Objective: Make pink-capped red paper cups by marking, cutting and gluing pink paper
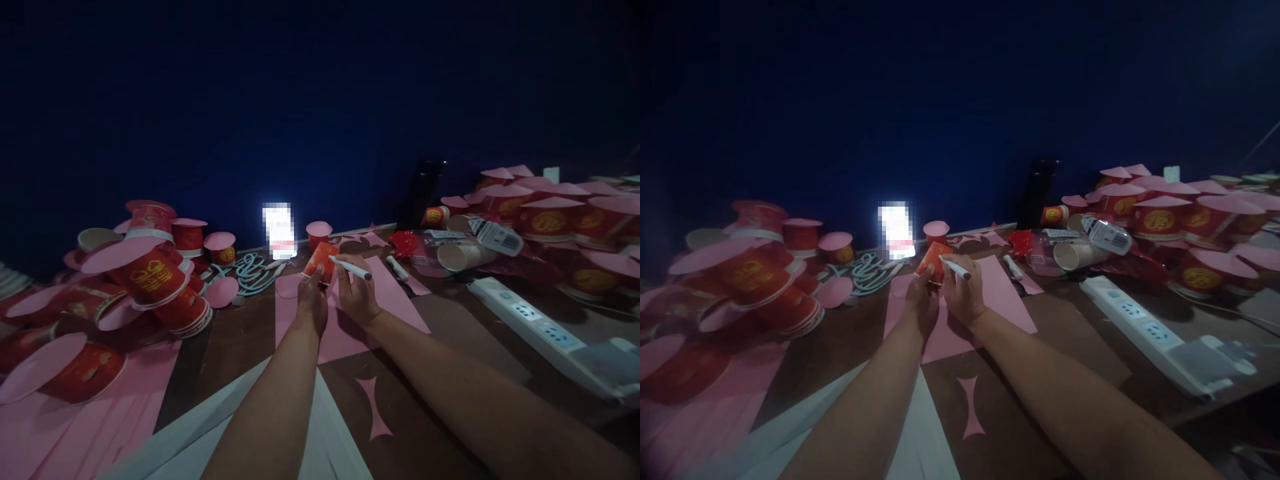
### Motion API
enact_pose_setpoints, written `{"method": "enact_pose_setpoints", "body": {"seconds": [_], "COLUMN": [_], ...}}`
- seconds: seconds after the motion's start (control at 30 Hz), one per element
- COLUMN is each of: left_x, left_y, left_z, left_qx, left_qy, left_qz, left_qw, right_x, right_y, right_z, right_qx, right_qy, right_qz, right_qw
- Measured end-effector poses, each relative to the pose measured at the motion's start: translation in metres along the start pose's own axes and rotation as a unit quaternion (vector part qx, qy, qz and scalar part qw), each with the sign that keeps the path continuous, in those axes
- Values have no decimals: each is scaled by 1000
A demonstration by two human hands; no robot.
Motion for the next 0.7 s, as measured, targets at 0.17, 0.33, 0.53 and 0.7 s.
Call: {"method": "enact_pose_setpoints", "body": {"seconds": [0.17,0.33,0.53,0.7], "left_x": [0,1,2,2], "left_y": [-1,-1,-3,-3], "left_z": [-1,-1,-4,-4], "left_qx": [-1,-5,-12,-5], "left_qy": [3,-1,-2,-4], "left_qz": [-1,-1,-1,-2], "left_qw": [1000,1000,1000,1000], "right_x": [0,-1,-1,-2], "right_y": [0,-1,-4,-4], "right_z": [-1,-1,0,1], "right_qx": [1,-2,-12,-16], "right_qy": [-1,0,-11,-14], "right_qz": [3,-2,-13,-13], "right_qw": [1000,1000,1000,1000]}}
Point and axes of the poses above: each hand's wrist, its own x-axis towards the middle knuckle, its own z-axis out of the palm, y = z × x, the point moved 4 cm from there along x, towards the middle knuckle, and after that the axes turned 15 degrees about z, right-handed, at the moved point
